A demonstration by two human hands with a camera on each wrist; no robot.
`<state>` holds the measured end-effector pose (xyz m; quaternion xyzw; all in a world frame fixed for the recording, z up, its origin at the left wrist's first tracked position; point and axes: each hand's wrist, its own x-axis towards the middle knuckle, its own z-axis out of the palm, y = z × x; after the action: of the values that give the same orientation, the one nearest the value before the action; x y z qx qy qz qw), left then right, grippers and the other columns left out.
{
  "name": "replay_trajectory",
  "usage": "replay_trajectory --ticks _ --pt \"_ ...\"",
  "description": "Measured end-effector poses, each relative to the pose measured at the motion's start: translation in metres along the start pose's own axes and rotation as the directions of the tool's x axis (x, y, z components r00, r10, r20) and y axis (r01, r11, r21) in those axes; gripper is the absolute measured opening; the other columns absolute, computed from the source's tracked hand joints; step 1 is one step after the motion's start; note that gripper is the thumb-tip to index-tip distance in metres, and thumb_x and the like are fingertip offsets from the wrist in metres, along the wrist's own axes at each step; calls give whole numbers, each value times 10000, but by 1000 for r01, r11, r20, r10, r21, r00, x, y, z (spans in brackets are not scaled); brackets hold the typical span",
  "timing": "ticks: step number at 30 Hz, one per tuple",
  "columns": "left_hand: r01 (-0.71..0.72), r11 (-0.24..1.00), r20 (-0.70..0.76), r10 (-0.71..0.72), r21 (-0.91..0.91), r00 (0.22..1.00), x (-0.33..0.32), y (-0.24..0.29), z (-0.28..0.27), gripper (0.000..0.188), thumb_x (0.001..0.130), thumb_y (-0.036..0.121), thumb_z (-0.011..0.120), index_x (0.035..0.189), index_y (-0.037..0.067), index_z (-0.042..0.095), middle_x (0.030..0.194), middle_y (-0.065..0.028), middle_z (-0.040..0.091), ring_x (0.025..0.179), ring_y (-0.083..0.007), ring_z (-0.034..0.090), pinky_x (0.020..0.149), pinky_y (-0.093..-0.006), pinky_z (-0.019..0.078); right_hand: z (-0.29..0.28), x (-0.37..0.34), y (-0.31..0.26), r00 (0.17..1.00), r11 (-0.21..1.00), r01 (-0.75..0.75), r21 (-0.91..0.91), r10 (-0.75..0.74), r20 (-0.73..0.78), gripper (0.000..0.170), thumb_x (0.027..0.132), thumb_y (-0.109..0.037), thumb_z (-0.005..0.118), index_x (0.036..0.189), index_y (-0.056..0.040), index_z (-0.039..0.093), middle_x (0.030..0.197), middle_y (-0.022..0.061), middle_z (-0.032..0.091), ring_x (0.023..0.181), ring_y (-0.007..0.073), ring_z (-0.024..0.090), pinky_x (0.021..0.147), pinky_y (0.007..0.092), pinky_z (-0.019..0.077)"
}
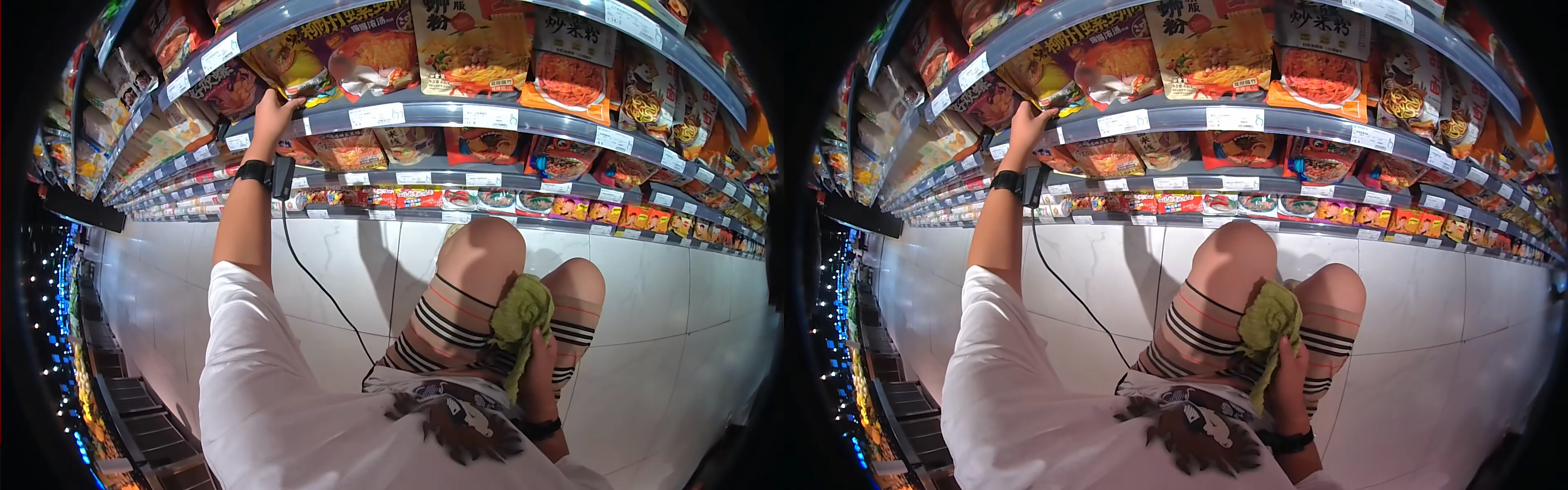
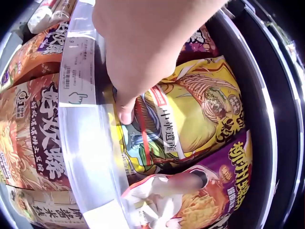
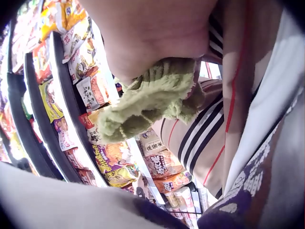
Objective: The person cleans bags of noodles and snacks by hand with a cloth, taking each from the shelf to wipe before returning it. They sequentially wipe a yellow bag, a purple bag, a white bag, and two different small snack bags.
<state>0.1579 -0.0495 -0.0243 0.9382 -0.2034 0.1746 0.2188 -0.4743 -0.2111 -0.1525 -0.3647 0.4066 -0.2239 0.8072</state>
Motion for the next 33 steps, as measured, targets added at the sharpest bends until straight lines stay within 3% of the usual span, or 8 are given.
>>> replay_trajectory --ticks 6,8,10,16,18,23,25,33 --pt "-79 702 82 193 -708 978 12 -45 4 294 791 18 662 1063 -61 583 937 -113 694 831 -178 642 764 -294 492 -3 4 0 1000 1000 -11 -29 12 9 349 986 -237 553 1237 3 537 1153 93 621 1016 188 611 885 333 490" --pt "120 776 31 -129 -619 991 15 -53 -15 383 773 0 646 1138 -59 546 1054 -113 659 964 -173 628 843 -268 480 -3 7 3 1000 999 -13 -47 13 14 344 987 -233 548 1237 3 536 1154 94 619 1018 190 611 885 335 491" --pt "-49 787 -384 -244 -614 890 22 -64 -11 541 763 55 705 1229 -84 467 1110 -147 632 1004 -200 622 875 -283 478 2 6 2 1000 999 -14 -32 14 -2 320 989 -225 540 1219 -3 538 1136 94 618 1009 192 609 880 340 493" --pt "183 722 -226 -431 -668 874 70 -123 -16 976 685 175 802 1400 -87 191 1423 -263 336 1308 -293 393 1047 -414 387 10 5 -3 999 998 -47 -37 48 15 293 987 -211 539 1210 -21 519 1119 99 605 995 199 602 870 356 498" --pt "373 580 60 -487 -724 872 73 -123 -22 969 692 137 775 1388 -88 139 1381 -250 366 1264 -291 428 1035 -399 392 12 5 -2 998 998 -62 -11 62 6 293 986 -210 538 1214 -27 517 1128 98 603 1001 202 602 869 354 497" --pt "297 692 -23 -412 -658 911 94 -165 -38 740 735 123 720 1271 -102 263 1186 -176 483 995 -213 535 851 -353 477 15 6 -2 999 999 -47 -25 47 7 289 986 -210 543 1209 -27 522 1123 93 606 1000 201 605 861 354 501" --pt "426 635 290 -312 -645 905 126 -225 -38 527 764 96 694 1185 -18 399 943 -94 571 804 -194 602 644 -355 505 19 6 -1 999 999 -35 -2 35 -4 273 989 -182 533 1200 -8 540 1103 85 622 969 184 613 849 338 502" --pt "243 556 103 -271 -795 957 68 -187 -65 274 877 251 749 1010 87 574 799 20 556 651 -92 509 560 -266 425 18 8 -1 1000 1000 -25 -19 25 12 255 994 -149 512 1181 16 564 1069 74 644 934 162 624 836 318 501"
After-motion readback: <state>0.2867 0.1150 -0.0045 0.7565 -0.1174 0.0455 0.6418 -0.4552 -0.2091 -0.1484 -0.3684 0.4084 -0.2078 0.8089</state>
